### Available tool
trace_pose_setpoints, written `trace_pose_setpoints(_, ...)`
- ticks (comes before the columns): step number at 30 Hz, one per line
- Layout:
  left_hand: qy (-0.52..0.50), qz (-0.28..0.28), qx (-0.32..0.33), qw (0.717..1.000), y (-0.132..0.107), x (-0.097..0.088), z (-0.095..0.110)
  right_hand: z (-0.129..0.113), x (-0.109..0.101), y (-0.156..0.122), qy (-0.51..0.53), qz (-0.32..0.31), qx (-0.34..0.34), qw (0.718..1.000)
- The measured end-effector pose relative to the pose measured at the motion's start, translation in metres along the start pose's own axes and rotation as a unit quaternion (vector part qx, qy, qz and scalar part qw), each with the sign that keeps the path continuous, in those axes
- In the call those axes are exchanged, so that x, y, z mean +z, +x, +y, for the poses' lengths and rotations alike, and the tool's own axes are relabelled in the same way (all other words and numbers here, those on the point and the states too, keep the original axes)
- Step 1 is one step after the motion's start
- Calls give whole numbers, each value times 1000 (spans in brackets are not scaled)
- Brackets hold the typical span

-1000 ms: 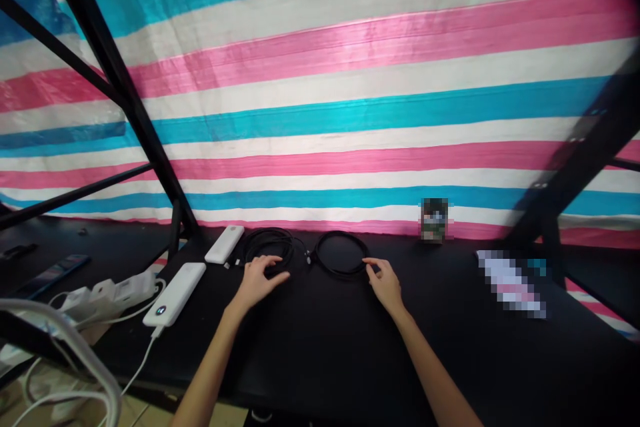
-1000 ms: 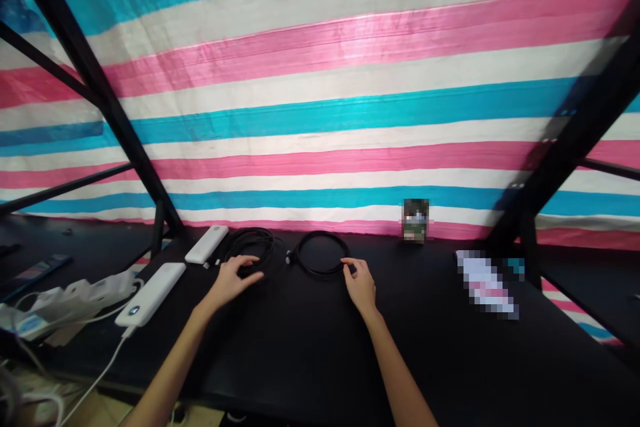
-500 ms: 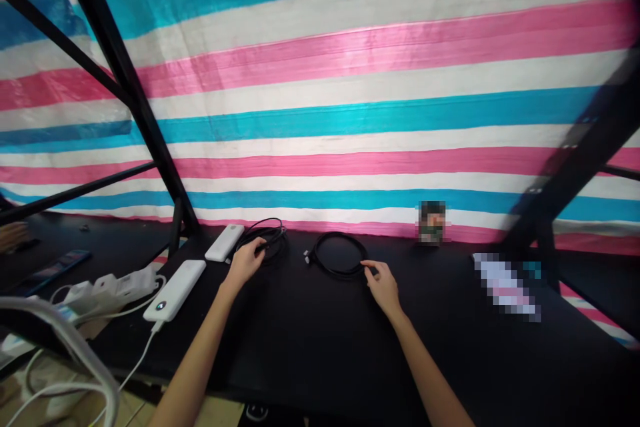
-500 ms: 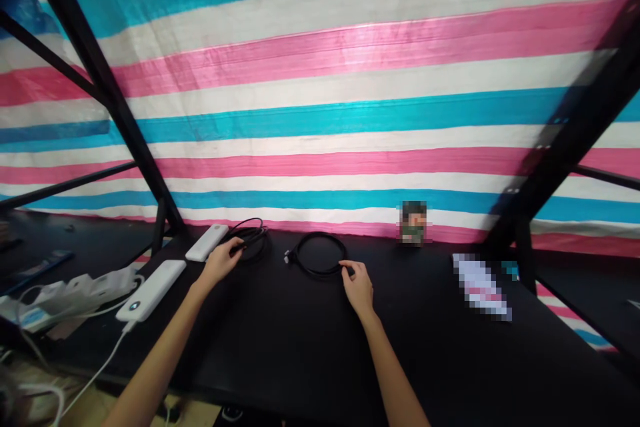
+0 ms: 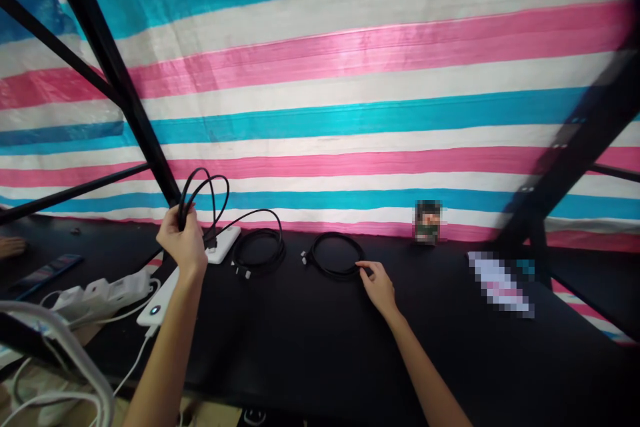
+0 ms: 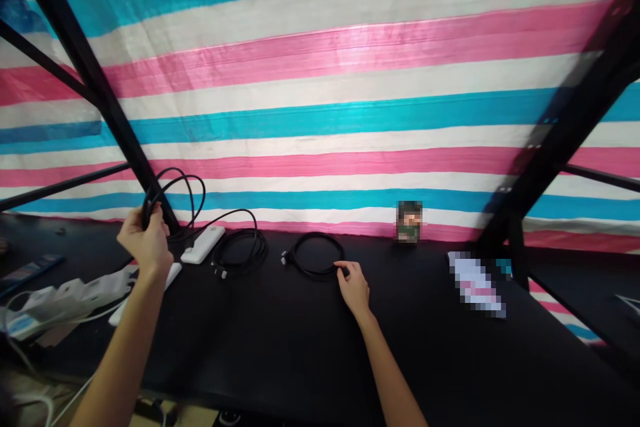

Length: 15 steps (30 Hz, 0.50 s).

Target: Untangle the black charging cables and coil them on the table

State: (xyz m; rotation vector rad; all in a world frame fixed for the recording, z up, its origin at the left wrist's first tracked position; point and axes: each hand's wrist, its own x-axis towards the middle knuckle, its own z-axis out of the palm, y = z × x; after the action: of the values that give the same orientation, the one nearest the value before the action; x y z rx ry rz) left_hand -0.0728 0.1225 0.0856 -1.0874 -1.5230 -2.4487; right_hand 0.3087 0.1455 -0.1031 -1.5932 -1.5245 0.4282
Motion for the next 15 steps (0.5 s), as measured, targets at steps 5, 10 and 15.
trace_pose_setpoints(5, -103, 23, -35, 994, -16, 3, 40, -3, 0, 1, -12, -5, 5, 1000)
trace_pose_setpoints(10, -43, -204, -41, 977, -55, 3, 38, -2, 0, -1, -9, 0, 9, 1000)
trace_pose_setpoints(15, 112, -548, 18, 829, -123, -16, -1, -1, 0, -6, 4, -5, 13, 1000)
